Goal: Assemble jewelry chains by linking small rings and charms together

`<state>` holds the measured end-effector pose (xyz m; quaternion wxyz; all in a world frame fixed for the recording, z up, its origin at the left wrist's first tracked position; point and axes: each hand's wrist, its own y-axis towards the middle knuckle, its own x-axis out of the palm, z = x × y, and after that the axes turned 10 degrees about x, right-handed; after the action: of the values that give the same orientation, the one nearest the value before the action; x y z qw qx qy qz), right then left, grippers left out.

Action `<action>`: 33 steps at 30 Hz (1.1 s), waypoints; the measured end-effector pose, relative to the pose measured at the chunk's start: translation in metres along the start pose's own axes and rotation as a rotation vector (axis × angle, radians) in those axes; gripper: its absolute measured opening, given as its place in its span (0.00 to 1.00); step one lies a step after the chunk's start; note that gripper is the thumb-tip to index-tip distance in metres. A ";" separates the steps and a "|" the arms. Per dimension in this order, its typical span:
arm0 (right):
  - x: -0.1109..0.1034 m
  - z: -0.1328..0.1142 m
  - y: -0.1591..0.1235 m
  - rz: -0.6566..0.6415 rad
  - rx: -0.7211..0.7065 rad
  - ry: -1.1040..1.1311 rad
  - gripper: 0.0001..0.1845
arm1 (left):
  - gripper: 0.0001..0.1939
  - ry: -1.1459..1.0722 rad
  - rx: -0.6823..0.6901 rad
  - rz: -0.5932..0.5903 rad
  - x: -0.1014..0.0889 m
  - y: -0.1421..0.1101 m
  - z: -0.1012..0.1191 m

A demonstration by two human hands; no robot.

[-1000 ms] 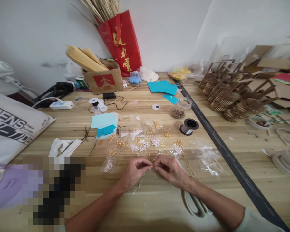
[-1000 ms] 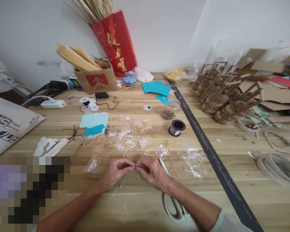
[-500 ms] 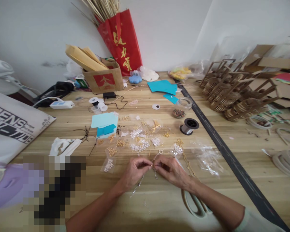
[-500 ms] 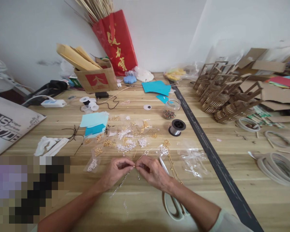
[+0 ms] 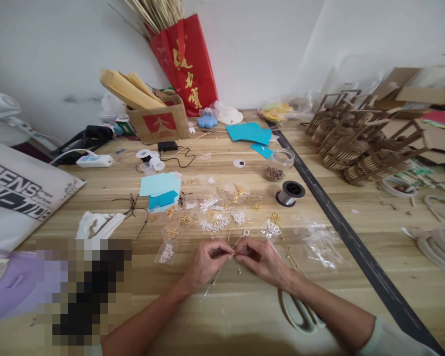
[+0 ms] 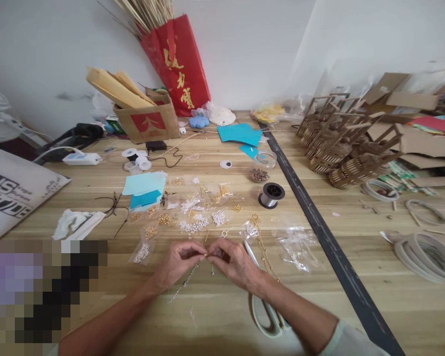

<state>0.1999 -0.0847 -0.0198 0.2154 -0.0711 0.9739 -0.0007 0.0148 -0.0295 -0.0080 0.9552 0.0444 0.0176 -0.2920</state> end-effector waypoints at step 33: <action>-0.005 -0.005 0.001 -0.050 0.015 0.022 0.10 | 0.05 0.105 0.069 -0.061 -0.004 0.000 0.008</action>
<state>0.2017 -0.0836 -0.0132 0.2050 -0.0938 0.9742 -0.0143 0.0115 -0.0279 0.0000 0.9416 0.0921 0.0586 -0.3184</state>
